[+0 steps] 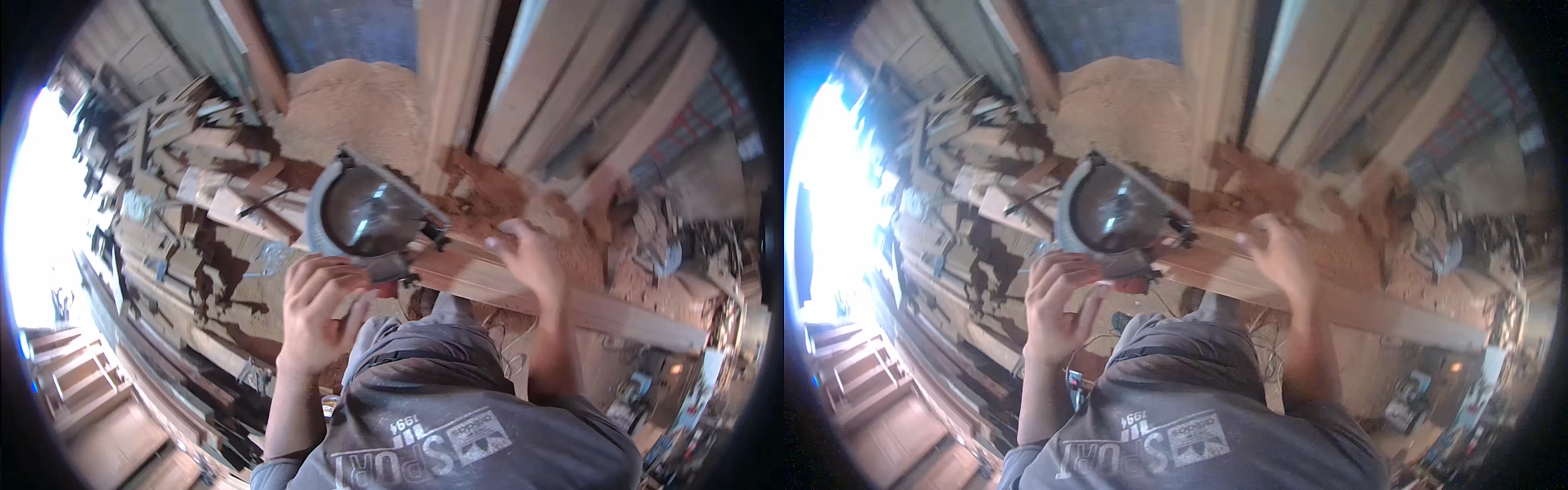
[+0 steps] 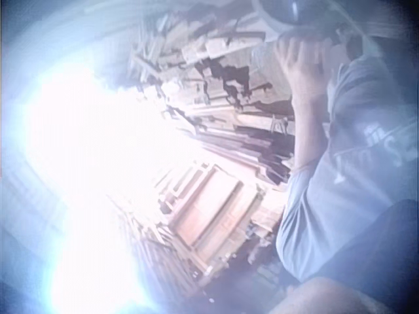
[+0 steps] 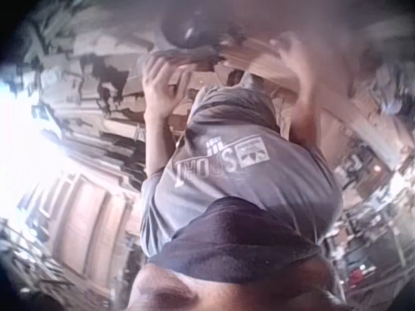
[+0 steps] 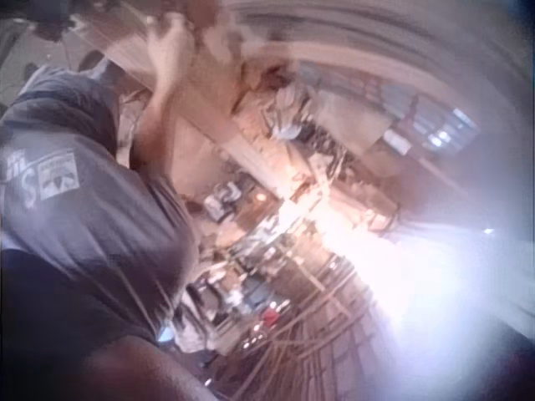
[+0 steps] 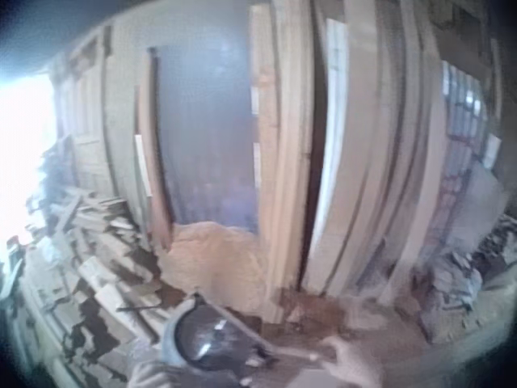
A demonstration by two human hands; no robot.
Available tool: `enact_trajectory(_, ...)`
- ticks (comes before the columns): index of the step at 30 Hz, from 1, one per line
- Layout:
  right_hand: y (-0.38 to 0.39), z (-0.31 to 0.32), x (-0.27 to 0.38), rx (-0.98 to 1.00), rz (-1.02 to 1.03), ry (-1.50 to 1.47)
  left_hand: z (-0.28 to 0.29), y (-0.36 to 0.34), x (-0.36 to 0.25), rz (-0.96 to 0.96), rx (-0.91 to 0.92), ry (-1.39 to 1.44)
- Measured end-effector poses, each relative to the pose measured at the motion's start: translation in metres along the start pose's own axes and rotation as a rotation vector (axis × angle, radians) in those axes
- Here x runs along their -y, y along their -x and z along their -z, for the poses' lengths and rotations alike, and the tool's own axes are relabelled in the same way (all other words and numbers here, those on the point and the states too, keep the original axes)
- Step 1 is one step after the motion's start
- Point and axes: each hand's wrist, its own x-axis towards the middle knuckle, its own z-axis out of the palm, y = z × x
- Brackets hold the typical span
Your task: The person uses a circular saw to cut a long wooden plank in a workshop. They position the saw, make a cut, and then use a metal square to measure and mark the wood for subsequent cuts.
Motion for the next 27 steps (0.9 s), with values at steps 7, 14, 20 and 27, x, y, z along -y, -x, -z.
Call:
enact_trajectory(7, 0.036, -0.102, -0.061, 0.319, 0.067, 0.131, -0.053, -0.016, 0.03, 0.114, 0.102, -0.244)
enact_trajectory(14, 0.061, -0.128, -0.074, 0.175, 0.16, 0.018, -0.075, -0.026, 0.025, 0.182, 0.147, -0.253)
enact_trajectory(20, 0.06, -0.102, -0.066, 0.073, 0.195, -0.007, -0.086, -0.033, 0.019, 0.253, 0.155, -0.244)
enact_trajectory(27, 0.023, -0.05, -0.001, -0.121, 0.373, -0.822, -0.097, -0.031, 0.016, 0.126, 0.128, -0.308)
